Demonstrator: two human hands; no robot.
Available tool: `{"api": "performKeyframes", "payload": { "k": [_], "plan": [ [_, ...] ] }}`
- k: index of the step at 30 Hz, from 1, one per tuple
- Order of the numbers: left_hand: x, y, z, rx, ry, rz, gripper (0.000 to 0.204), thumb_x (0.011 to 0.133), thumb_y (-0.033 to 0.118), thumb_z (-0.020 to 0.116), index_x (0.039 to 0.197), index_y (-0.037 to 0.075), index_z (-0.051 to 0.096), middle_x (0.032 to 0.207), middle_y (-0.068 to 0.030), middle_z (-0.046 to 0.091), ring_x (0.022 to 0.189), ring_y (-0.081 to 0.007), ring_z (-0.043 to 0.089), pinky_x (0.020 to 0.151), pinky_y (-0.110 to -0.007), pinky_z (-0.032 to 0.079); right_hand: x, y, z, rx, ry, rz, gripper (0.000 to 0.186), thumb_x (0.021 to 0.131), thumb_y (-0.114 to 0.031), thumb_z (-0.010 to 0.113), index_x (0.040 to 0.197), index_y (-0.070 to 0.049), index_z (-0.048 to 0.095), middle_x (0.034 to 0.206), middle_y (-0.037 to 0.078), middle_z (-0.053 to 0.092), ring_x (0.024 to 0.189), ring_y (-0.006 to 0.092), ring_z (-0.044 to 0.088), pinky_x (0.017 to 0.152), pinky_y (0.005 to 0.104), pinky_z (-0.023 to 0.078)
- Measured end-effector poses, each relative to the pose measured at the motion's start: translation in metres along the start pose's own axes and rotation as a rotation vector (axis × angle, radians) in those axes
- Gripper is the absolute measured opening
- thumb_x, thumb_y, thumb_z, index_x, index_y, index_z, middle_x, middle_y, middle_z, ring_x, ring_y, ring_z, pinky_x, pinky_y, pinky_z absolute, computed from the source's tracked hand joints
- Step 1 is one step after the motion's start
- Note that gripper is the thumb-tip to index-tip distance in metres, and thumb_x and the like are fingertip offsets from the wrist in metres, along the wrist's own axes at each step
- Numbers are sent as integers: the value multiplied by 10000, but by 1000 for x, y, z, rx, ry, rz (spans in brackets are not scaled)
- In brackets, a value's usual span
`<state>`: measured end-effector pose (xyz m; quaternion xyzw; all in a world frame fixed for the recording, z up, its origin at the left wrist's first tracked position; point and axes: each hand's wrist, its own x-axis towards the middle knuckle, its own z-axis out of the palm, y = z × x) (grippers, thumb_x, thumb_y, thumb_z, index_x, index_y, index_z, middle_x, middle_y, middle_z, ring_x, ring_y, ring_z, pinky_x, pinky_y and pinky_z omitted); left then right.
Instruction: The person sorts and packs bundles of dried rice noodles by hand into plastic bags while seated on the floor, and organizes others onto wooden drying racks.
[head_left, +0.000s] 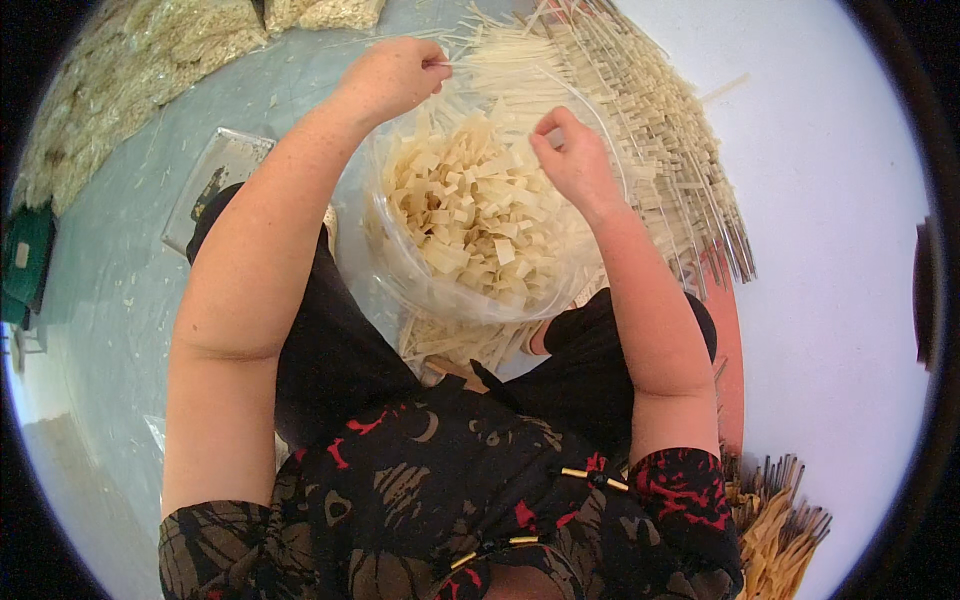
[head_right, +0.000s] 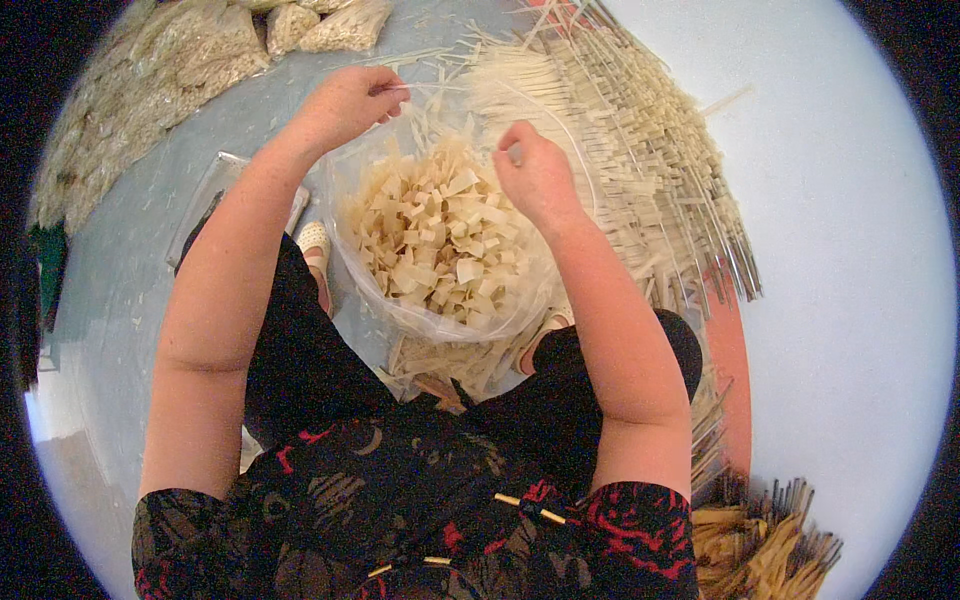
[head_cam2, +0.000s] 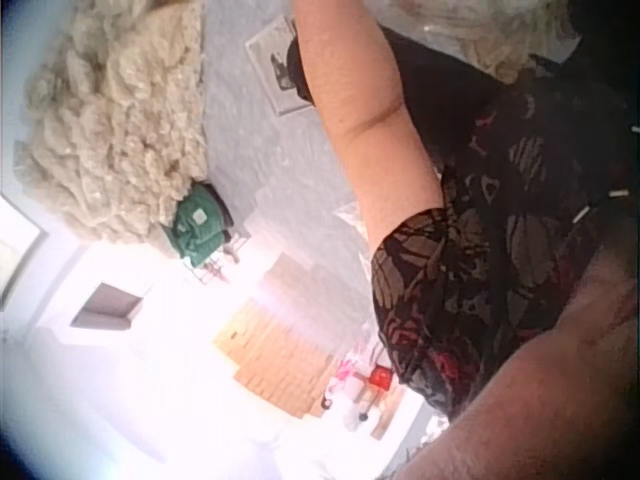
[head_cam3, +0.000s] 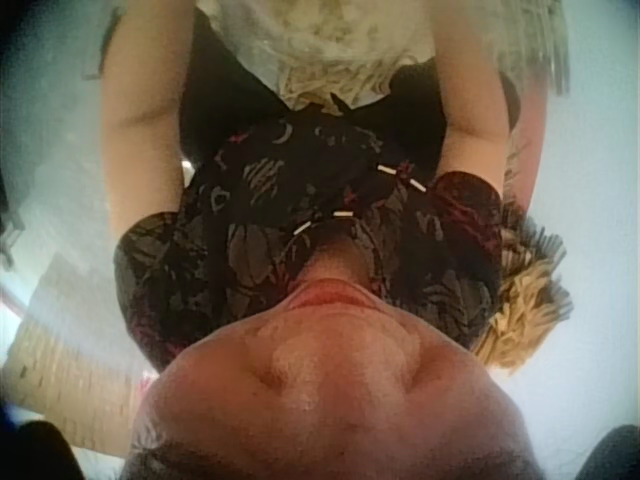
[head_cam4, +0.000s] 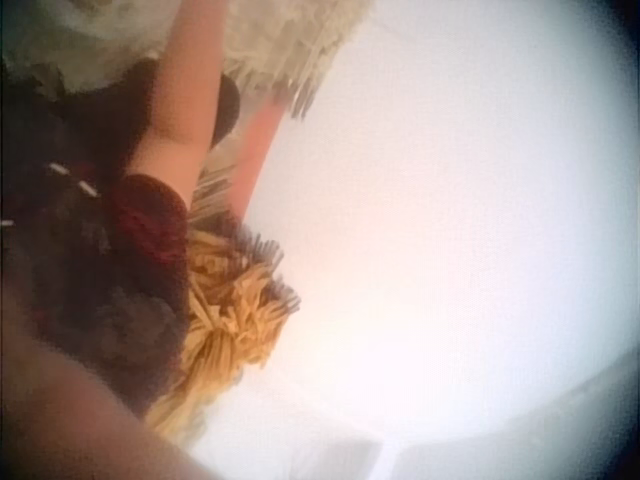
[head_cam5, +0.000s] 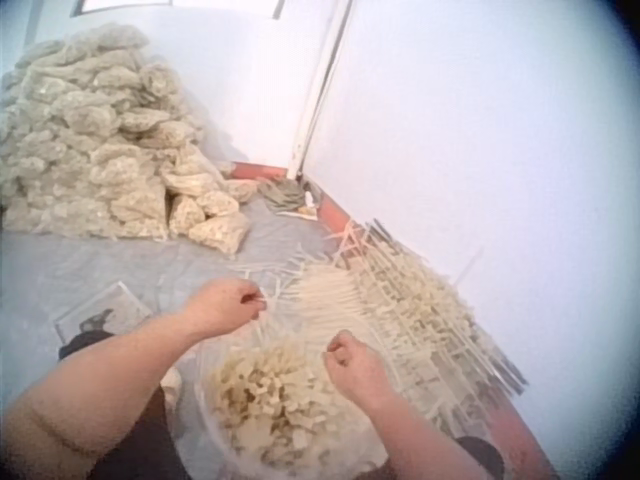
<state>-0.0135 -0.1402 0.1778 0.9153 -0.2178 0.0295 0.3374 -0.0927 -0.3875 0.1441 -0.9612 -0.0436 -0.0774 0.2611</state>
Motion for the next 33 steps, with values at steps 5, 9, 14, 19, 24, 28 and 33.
{"api": "performKeyframes", "payload": {
  "k": [5,9,14,19,24,28,33],
  "plan": [
    [0,2,-1,9,-36,-4,271,892,265,583,956,12,653,798,-79,678,730,-163,644,684,-308,505,-4,1,18,178,-143,-15,259,827,-123,592,1059,-53,500,819,207,644,774,346,644,681,420,492],
    [-1,-1,0,-19,-12,25,276,897,264,579,945,1,649,792,-77,674,720,-156,636,679,-301,503,2,-14,10,318,-125,148,320,817,-120,600,1104,-51,477,915,235,635,876,347,632,775,415,479],
    [6,-15,7,-85,-73,29,259,913,277,574,934,28,642,787,-35,653,719,-124,604,653,-283,489,-3,-5,52,122,-195,14,416,835,-98,536,1244,-75,471,1112,248,580,1046,358,572,908,430,445],
    [-4,8,-3,-221,-106,-52,244,907,262,579,922,26,643,771,-31,654,691,-118,593,612,-265,459,10,-6,65,335,-266,-113,514,844,-37,468,1349,-131,455,1373,187,423,1258,345,422,1060,393,350],
    [6,0,2,-229,-176,-152,221,913,283,582,980,82,647,825,12,650,702,-60,562,591,-214,422,-3,-8,66,230,-205,-31,444,939,-293,427,1356,-145,463,1354,152,483,1226,325,474,1027,400,375],
    [-5,-11,-22,-219,-127,-223,246,918,306,578,1030,98,644,876,19,650,762,-64,561,643,-219,429,-20,-59,-7,211,-129,119,552,925,-461,416,1312,-76,494,1174,199,608,1067,344,585,908,411,455],
    [2,-6,-12,-212,-184,-247,269,915,330,585,1056,105,629,906,18,648,785,-72,562,684,-223,429,-11,-33,3,472,-413,88,596,839,-543,487,1138,-42,606,1038,224,642,978,342,613,802,427,493]
  ]
}}
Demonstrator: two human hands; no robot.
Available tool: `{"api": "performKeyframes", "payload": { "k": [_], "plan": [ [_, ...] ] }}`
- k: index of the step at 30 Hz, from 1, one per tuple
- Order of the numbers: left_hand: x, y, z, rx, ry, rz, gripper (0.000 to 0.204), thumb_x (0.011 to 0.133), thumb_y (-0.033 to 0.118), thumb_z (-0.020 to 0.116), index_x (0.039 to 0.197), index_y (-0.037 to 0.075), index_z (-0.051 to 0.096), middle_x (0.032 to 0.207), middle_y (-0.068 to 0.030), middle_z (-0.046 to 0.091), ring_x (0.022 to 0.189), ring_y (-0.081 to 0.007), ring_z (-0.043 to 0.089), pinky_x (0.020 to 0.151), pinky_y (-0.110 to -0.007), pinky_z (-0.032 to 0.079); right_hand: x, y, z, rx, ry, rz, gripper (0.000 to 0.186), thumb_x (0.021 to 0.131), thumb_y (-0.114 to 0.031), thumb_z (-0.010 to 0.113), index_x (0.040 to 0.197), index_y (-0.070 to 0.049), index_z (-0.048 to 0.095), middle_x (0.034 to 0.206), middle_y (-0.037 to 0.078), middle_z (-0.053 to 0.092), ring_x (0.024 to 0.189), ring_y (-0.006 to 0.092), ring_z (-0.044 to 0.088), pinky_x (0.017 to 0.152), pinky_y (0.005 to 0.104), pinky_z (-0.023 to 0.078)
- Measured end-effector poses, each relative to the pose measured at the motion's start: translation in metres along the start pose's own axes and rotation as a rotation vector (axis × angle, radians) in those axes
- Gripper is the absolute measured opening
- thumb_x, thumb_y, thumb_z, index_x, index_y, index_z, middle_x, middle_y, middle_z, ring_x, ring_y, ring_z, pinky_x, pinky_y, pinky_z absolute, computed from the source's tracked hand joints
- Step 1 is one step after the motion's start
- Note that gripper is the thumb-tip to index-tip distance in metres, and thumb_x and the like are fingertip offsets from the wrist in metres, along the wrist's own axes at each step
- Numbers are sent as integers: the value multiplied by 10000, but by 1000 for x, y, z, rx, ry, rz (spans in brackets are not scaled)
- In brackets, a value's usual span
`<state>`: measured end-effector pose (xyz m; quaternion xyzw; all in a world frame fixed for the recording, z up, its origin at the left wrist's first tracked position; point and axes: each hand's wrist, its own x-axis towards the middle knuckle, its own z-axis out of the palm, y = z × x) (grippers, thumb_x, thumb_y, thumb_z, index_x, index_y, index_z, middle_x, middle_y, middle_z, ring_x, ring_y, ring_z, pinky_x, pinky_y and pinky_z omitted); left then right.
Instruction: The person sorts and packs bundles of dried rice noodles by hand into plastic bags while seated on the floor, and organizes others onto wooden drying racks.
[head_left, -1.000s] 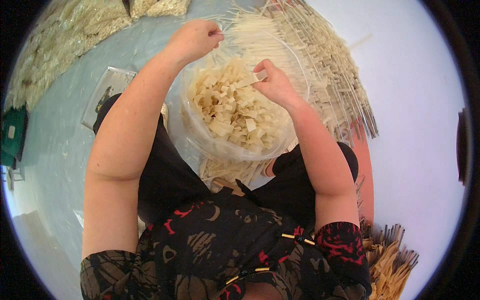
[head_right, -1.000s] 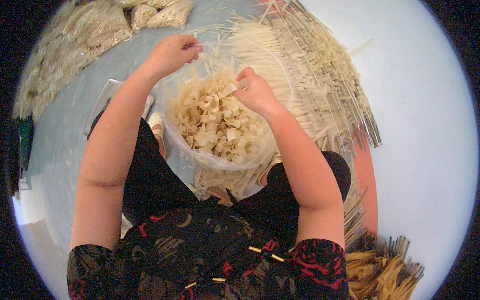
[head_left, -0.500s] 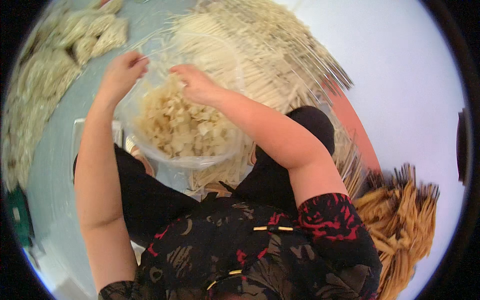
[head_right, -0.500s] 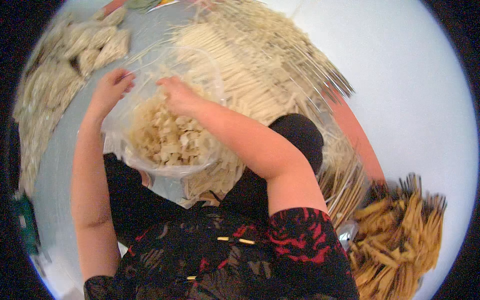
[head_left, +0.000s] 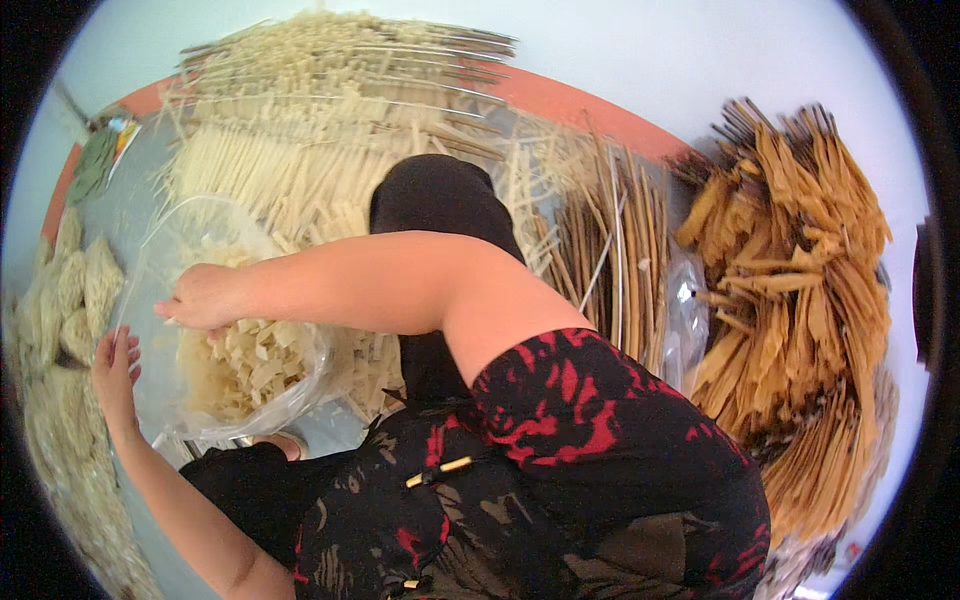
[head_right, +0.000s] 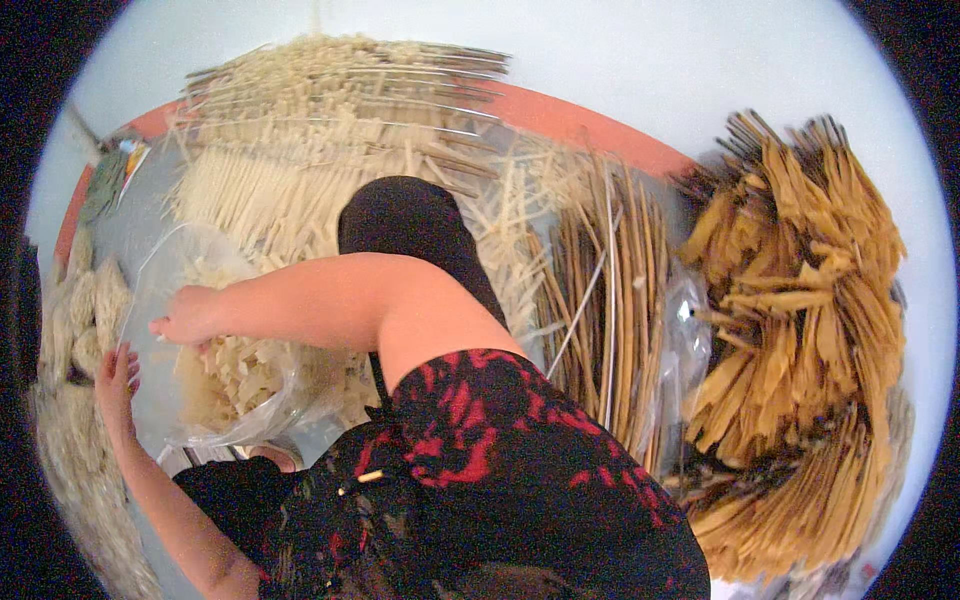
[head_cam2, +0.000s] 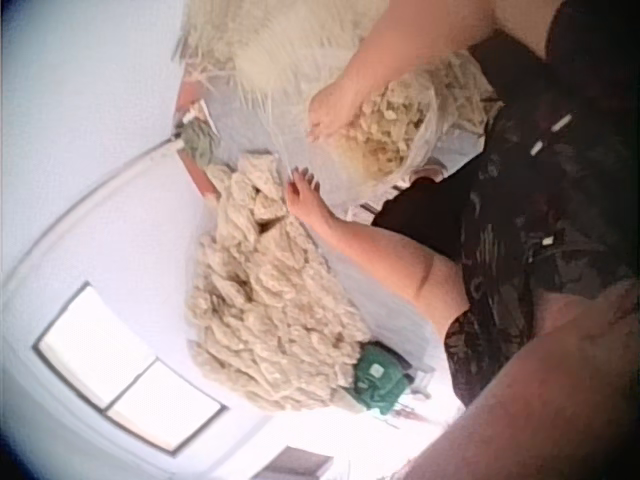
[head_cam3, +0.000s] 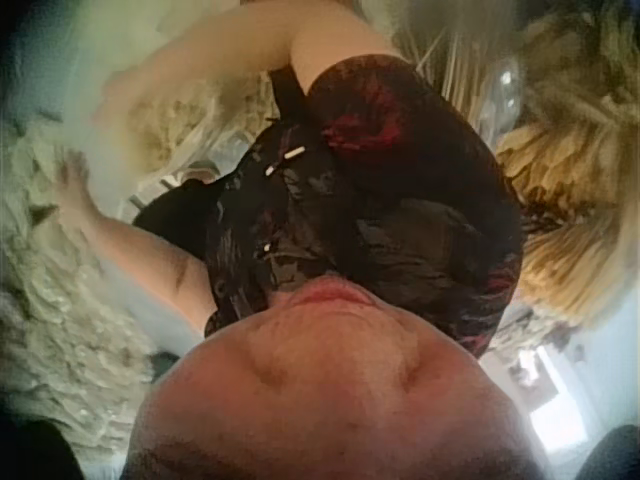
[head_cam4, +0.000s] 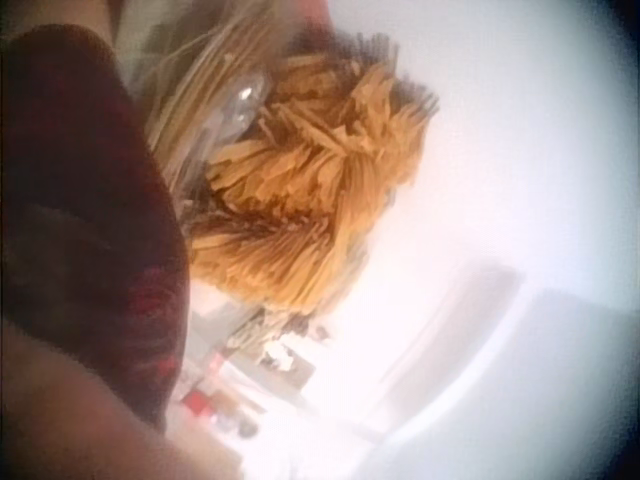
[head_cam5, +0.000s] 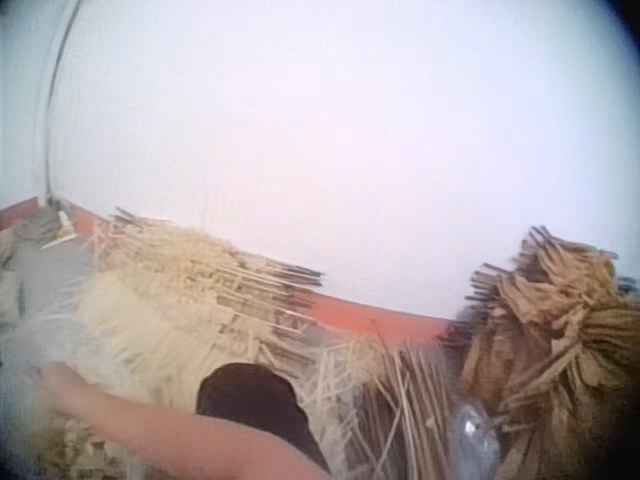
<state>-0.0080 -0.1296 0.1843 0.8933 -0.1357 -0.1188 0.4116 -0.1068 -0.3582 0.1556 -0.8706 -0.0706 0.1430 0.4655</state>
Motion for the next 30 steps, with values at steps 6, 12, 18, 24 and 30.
{"api": "performKeyframes", "payload": {
  "k": [6,12,18,24,30],
  "plan": [
    [7,-17,-14,4,-10,-2,311,923,366,571,1119,128,613,966,15,639,851,-92,558,745,-258,429,40,27,37,-201,344,-399,248,723,-254,613,884,-92,712,849,167,679,812,355,649,739,417,507],
    [6,-17,-9,-42,-33,-43,352,931,390,564,1184,149,610,1084,-4,623,1011,-127,569,820,-273,421,12,-6,26,-454,340,-158,157,624,-102,649,769,-85,706,789,132,674,804,322,655,644,430,518],
    [1,-6,0,-69,-1,-72,373,925,393,575,1188,131,609,1097,-19,629,1023,-124,570,844,-293,432,37,46,47,-412,277,-40,158,622,-146,670,760,-75,700,785,124,675,782,318,656,666,427,522],
    [-8,6,8,-49,47,-45,370,897,377,613,1139,97,631,1020,-21,659,934,-104,595,771,-270,464,43,36,31,-275,420,0,129,698,-134,644,790,-52,683,810,182,658,818,314,643,738,397,516],
    [-15,20,9,-91,76,67,322,905,342,608,1085,80,662,930,-17,674,853,-91,612,713,-250,488,33,34,21,-131,431,7,218,815,-226,602,864,-31,686,787,168,669,767,307,648,712,384,510]
  ]
}}
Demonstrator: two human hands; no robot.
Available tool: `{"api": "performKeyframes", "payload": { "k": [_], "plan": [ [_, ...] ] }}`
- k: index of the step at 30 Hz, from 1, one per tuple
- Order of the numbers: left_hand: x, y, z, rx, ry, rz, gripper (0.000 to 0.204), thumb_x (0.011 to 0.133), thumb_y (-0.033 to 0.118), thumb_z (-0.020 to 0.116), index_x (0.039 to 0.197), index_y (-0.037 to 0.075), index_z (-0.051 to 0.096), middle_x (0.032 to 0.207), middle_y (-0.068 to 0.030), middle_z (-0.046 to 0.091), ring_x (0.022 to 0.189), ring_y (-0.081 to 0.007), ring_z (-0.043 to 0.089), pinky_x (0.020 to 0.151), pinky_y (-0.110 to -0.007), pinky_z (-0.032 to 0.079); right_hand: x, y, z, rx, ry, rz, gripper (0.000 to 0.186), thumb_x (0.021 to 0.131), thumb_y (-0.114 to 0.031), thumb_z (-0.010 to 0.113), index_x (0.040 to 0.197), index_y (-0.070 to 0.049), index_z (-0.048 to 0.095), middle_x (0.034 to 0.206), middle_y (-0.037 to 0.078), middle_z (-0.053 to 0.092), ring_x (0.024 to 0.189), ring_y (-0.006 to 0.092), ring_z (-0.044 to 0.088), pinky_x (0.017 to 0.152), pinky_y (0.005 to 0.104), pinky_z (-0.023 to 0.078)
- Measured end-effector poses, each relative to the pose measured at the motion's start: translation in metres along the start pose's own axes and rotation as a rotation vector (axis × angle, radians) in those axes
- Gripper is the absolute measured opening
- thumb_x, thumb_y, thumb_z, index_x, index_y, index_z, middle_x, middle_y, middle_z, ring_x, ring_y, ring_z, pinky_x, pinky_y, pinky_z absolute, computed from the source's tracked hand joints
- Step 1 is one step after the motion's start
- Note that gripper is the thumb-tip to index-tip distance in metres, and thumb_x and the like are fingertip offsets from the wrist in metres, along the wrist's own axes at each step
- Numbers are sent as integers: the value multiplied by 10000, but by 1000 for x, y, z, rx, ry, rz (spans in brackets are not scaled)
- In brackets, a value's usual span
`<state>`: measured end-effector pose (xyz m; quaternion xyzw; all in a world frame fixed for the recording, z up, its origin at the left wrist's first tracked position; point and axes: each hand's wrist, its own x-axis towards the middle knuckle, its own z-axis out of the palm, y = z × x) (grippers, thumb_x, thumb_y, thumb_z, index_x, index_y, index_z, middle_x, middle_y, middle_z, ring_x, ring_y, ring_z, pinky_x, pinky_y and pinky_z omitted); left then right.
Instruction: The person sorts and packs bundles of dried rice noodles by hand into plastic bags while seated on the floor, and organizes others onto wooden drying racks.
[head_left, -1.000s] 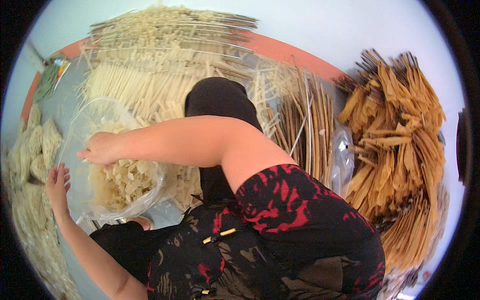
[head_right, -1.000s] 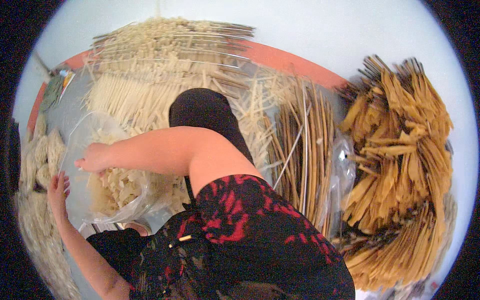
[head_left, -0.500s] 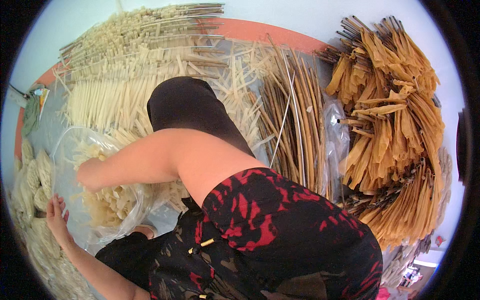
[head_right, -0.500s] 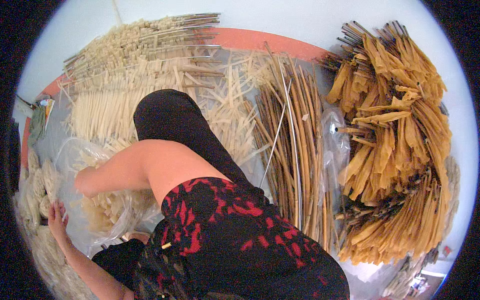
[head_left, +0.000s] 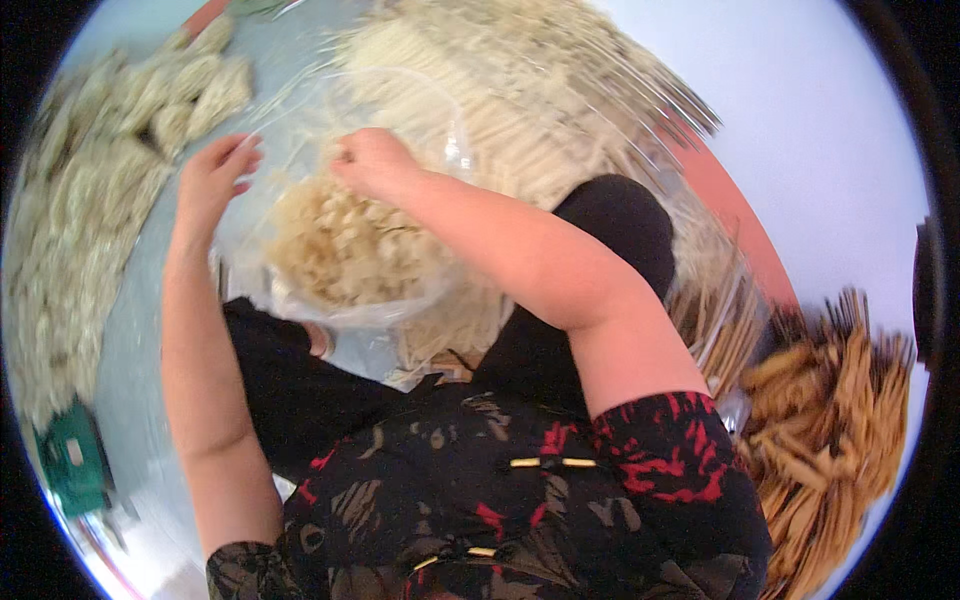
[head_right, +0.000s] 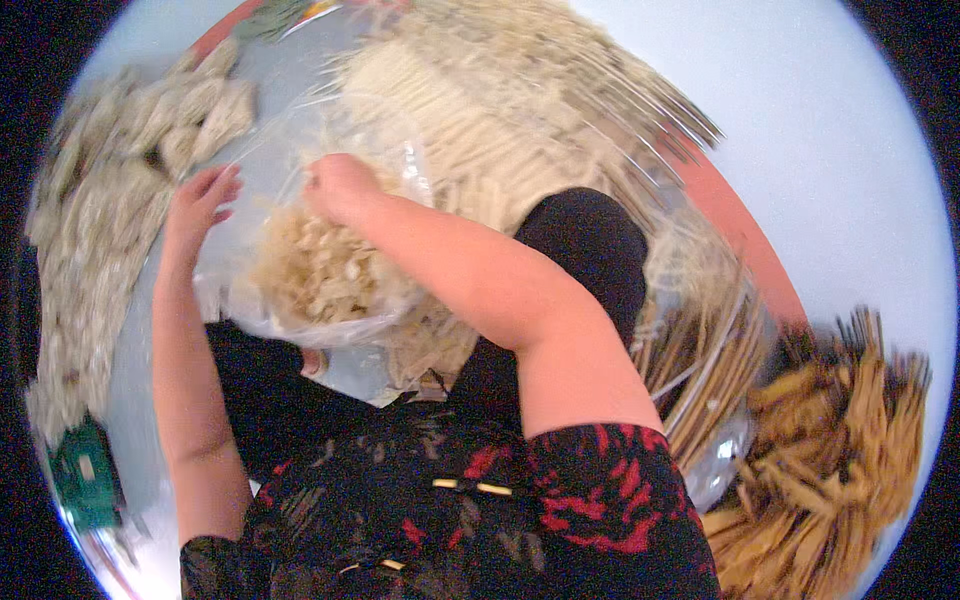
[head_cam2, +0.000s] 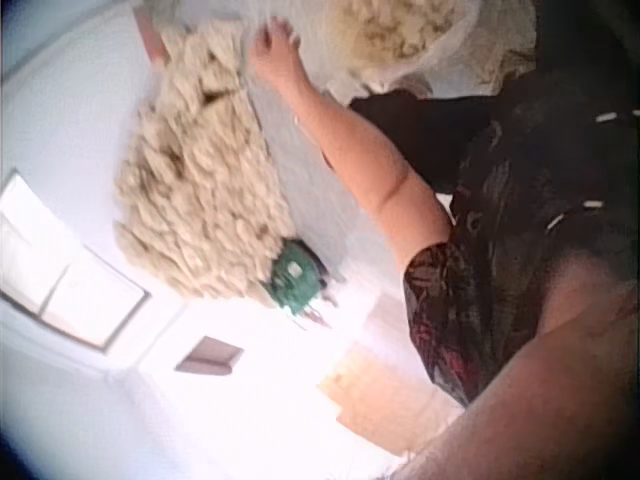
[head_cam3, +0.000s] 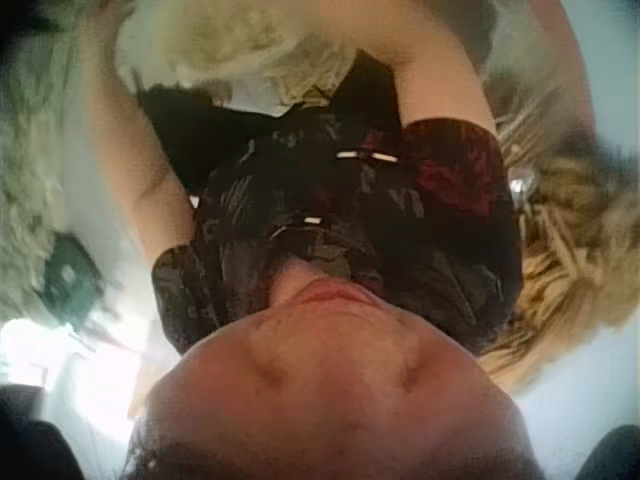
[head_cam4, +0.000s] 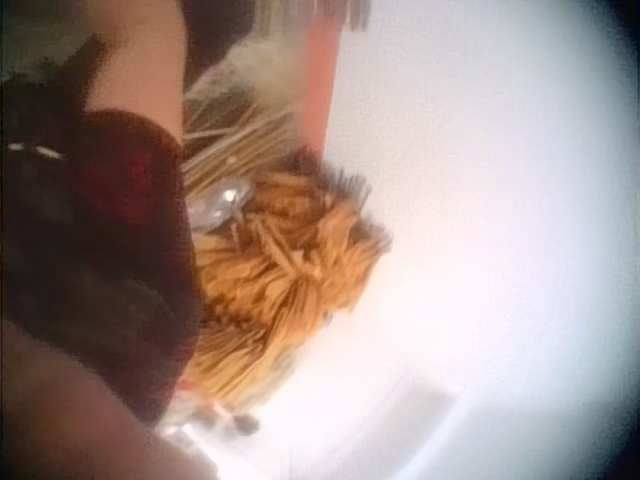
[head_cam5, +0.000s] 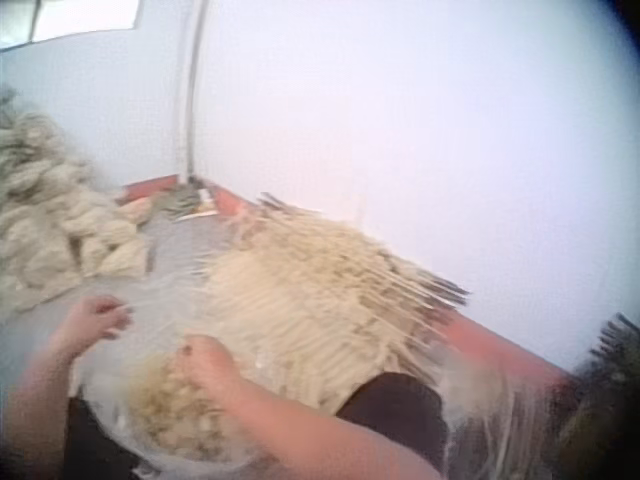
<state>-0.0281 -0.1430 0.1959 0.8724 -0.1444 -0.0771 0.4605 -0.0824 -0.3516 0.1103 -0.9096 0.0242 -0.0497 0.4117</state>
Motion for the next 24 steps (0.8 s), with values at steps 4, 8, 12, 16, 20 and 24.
{"api": "performKeyframes", "payload": {
  "k": [4,8,12,16,20,24],
  "plan": [
    [1,-8,3,-50,8,-15,336,908,319,603,1100,48,650,937,-37,678,858,-109,629,709,-258,510,-13,-7,5,-144,43,-192,260,829,-287,599,870,-44,682,795,159,664,759,344,624,688,414,497],
    [-5,-13,2,-53,44,-35,342,906,306,602,1111,35,643,940,-50,681,862,-119,636,713,-266,517,-21,-17,7,-110,-97,-174,232,840,-267,574,886,-62,672,828,169,659,822,351,631,743,456,506],
    [-10,-9,5,-40,42,26,319,891,275,615,1082,23,658,911,-55,688,838,-120,638,706,-264,521,-18,-15,10,-255,-88,-151,217,830,-255,577,873,-59,660,836,167,660,839,356,637,745,455,507],
    [-4,-17,0,-52,25,2,318,900,304,612,1100,61,658,932,-41,681,857,-115,628,721,-268,518,-12,-7,15,-392,-57,-163,225,830,-257,577,883,-52,655,840,175,659,832,357,635,747,457,506],
    [-9,-34,-12,103,83,215,353,907,364,609,1127,91,645,962,-31,660,858,-109,611,734,-270,513,-17,-12,1,-413,-188,-37,259,845,-284,578,937,-56,661,914,174,663,904,340,631,795,452,500],
    [-57,-20,-43,96,128,174,420,876,393,638,1073,22,647,959,-86,661,885,-160,625,718,-292,523,-29,-43,-49,-400,-155,-122,421,863,-425,601,1086,-70,638,1107,117,643,960,276,618,851,392,495]
  ]
}}
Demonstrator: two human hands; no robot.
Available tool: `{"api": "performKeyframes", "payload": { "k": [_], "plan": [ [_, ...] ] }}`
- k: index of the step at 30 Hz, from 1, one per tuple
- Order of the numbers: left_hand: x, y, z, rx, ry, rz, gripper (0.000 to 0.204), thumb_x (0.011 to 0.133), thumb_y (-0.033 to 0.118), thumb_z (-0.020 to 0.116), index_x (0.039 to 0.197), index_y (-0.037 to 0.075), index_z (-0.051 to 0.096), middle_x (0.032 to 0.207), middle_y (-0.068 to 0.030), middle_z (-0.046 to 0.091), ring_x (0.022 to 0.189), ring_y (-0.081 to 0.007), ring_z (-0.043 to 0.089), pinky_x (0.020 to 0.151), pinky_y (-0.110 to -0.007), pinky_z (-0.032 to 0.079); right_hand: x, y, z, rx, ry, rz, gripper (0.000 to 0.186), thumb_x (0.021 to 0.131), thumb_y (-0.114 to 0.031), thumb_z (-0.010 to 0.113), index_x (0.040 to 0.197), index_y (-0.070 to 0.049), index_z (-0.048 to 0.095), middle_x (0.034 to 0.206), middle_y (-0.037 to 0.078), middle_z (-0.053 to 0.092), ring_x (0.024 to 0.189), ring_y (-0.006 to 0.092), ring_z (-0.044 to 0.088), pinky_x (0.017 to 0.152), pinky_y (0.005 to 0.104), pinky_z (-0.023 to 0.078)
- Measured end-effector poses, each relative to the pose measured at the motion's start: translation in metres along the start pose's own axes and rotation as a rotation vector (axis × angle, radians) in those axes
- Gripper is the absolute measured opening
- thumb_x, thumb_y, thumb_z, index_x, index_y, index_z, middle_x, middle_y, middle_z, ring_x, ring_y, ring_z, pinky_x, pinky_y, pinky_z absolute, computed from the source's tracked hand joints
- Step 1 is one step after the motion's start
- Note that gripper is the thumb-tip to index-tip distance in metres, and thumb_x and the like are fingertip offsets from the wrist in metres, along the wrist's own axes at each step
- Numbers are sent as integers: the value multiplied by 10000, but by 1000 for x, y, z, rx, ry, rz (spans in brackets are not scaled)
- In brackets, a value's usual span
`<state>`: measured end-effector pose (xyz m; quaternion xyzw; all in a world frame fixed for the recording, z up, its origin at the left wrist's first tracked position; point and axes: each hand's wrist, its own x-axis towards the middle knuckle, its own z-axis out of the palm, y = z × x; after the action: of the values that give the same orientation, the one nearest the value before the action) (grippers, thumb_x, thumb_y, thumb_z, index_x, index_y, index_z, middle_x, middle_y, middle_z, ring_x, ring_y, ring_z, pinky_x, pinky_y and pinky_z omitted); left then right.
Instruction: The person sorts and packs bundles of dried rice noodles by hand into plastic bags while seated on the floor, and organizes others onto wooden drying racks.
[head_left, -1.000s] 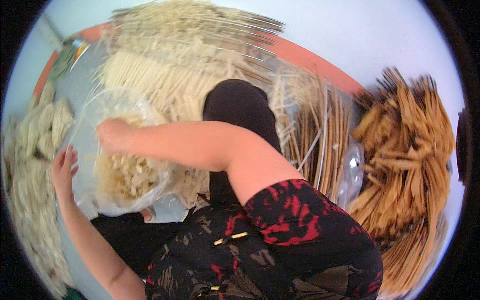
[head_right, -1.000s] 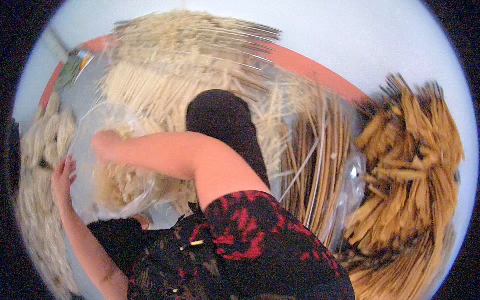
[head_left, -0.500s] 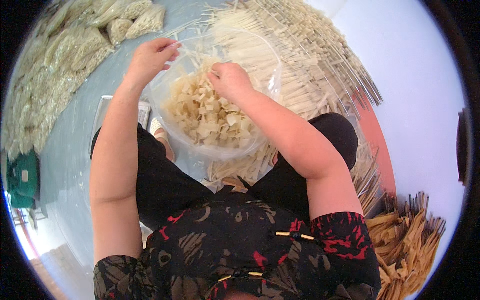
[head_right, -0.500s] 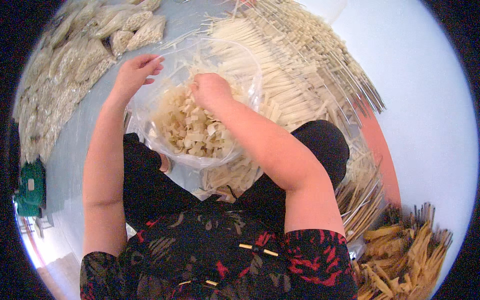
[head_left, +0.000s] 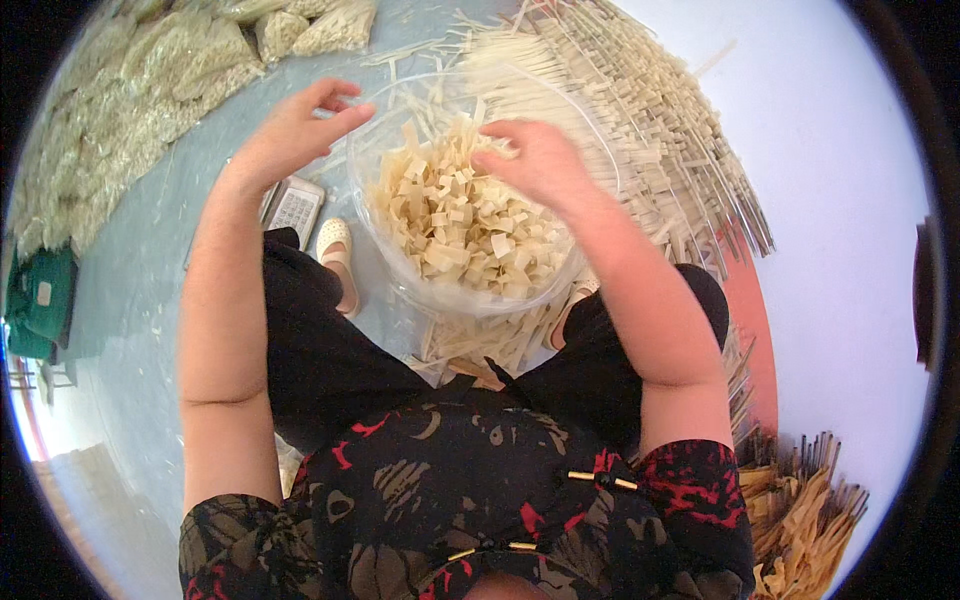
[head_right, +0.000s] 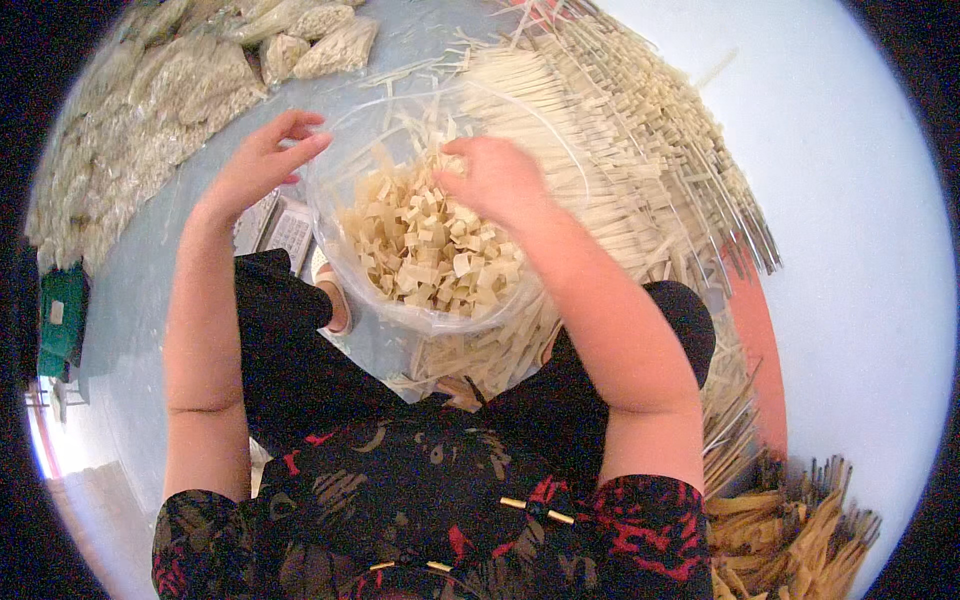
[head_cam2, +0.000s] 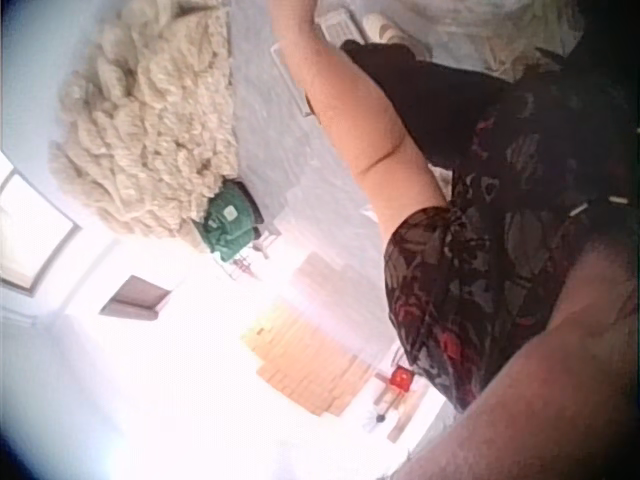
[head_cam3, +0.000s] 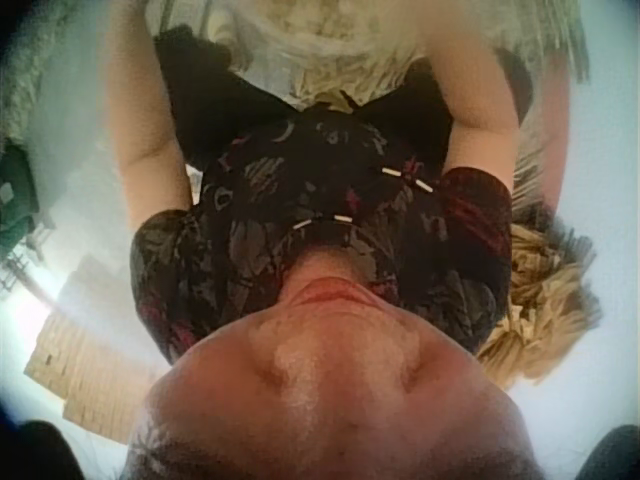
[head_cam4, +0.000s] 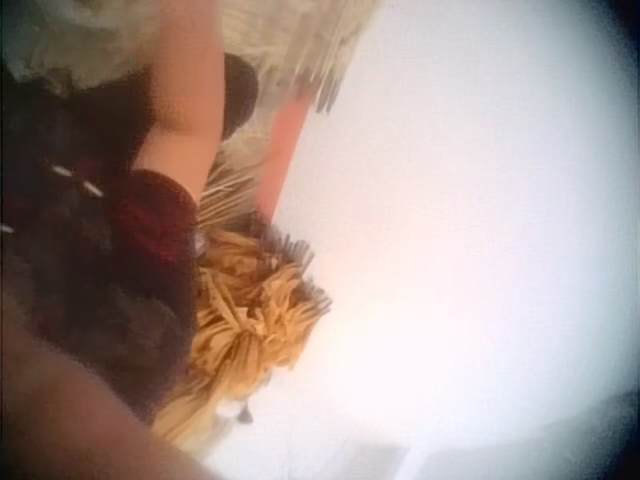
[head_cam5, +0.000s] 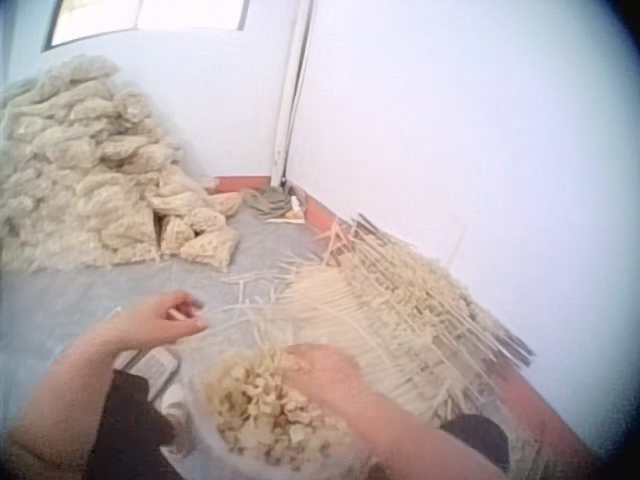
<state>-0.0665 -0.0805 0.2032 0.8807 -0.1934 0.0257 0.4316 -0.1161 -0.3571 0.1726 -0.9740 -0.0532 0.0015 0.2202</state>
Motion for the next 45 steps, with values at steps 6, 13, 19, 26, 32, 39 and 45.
{"api": "performKeyframes", "payload": {
  "k": [6,13,19,26,32,39,45],
  "plan": [
    [-33,21,-11,23,-490,-442,473,903,479,575,840,15,636,753,-40,627,680,-133,620,624,-257,513,-29,57,-63,-613,127,252,456,881,-463,537,972,-35,662,971,163,667,884,267,646,798,383,506],
    [-21,16,28,-650,-220,-396,294,919,348,569,765,99,597,656,21,560,538,-87,512,539,-237,442,-18,39,-31,260,122,-62,441,899,-401,550,751,6,634,657,122,623,635,239,599,635,373,464],
    [-17,29,7,-762,-69,-124,316,927,387,559,800,100,599,684,14,574,585,-85,546,545,-238,463,-12,-24,-65,713,241,-173,402,925,-371,556,726,-26,607,625,22,558,594,123,508,581,288,419],
    [-5,13,40,-486,-246,-469,335,924,392,562,773,95,591,663,10,576,535,-87,537,528,-222,457,21,7,0,260,287,-164,395,915,-362,545,748,-13,624,617,98,578,572,207,539,581,350,443],
    [-12,45,34,-500,-248,-388,332,925,376,562,793,76,612,674,-1,595,536,-91,550,518,-211,456,11,-3,-26,475,332,-196,342,883,-341,550,788,-34,668,716,158,638,649,342,597,614,392,481],
    [-7,23,30,-182,-515,-457,451,925,451,532,804,27,625,689,-68,647,560,-125,622,511,-239,506,-48,-6,-53,-24,27,-219,414,820,-464,566,826,-73,701,766,144,651,754,341,627,686,444,497],
    [-6,32,9,109,-482,-482,622,918,549,473,721,-19,631,618,-108,646,500,-161,621,463,-252,498,-144,-13,-26,-324,124,-636,208,772,-267,663,817,-71,717,768,65,649,749,244,618,969,489,336]
  ]
}}
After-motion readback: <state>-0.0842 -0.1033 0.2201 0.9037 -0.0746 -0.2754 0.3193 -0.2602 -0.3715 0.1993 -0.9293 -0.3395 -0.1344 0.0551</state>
